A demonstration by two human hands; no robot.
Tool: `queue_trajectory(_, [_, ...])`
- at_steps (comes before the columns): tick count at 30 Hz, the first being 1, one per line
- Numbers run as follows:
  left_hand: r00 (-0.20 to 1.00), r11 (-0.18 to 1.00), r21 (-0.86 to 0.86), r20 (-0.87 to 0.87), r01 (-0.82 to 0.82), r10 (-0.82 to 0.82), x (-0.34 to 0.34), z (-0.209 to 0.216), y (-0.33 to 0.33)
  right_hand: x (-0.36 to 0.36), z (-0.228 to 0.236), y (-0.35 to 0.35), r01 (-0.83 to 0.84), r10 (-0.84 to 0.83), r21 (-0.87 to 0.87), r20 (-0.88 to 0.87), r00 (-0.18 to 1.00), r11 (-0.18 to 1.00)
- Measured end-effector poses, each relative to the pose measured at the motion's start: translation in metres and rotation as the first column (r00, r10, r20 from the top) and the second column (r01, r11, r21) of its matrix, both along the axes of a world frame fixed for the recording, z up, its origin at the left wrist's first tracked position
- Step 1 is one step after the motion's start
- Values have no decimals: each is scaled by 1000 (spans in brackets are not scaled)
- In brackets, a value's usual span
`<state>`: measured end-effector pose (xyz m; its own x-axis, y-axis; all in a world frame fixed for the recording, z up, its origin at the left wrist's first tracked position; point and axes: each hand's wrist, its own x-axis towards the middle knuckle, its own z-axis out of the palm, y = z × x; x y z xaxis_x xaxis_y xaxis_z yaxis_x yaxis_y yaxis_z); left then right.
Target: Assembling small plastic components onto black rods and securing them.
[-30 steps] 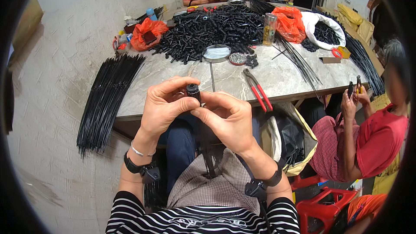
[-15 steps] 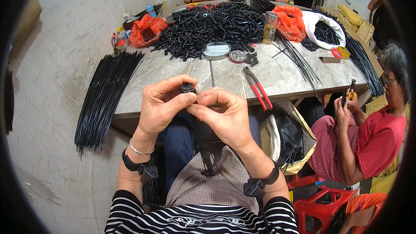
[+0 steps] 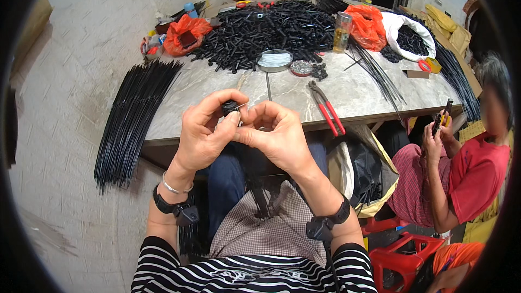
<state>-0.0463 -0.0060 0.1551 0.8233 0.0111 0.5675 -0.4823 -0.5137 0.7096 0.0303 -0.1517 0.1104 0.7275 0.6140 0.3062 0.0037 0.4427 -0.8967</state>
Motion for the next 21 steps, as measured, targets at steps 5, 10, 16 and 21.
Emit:
queue_trajectory(5, [989,948,-285,10,144,-147,5,-18,6,-6,-10,-3,-126,129,-129,14,992,984])
queue_trajectory(10, [886,688,-644,-33,335,-462,16,-22,8,-12,-12,7,163,-113,-156,286,952,974])
queue_trajectory(16, [932,669,-651,200,358,-303,27,-6,3,-5,25,-6,469,-254,-165,664,703,867])
queue_trajectory(21, [955,760,-580,211,293,-207,19,-28,-2,-17,43,-19,500,-306,-15,774,554,866])
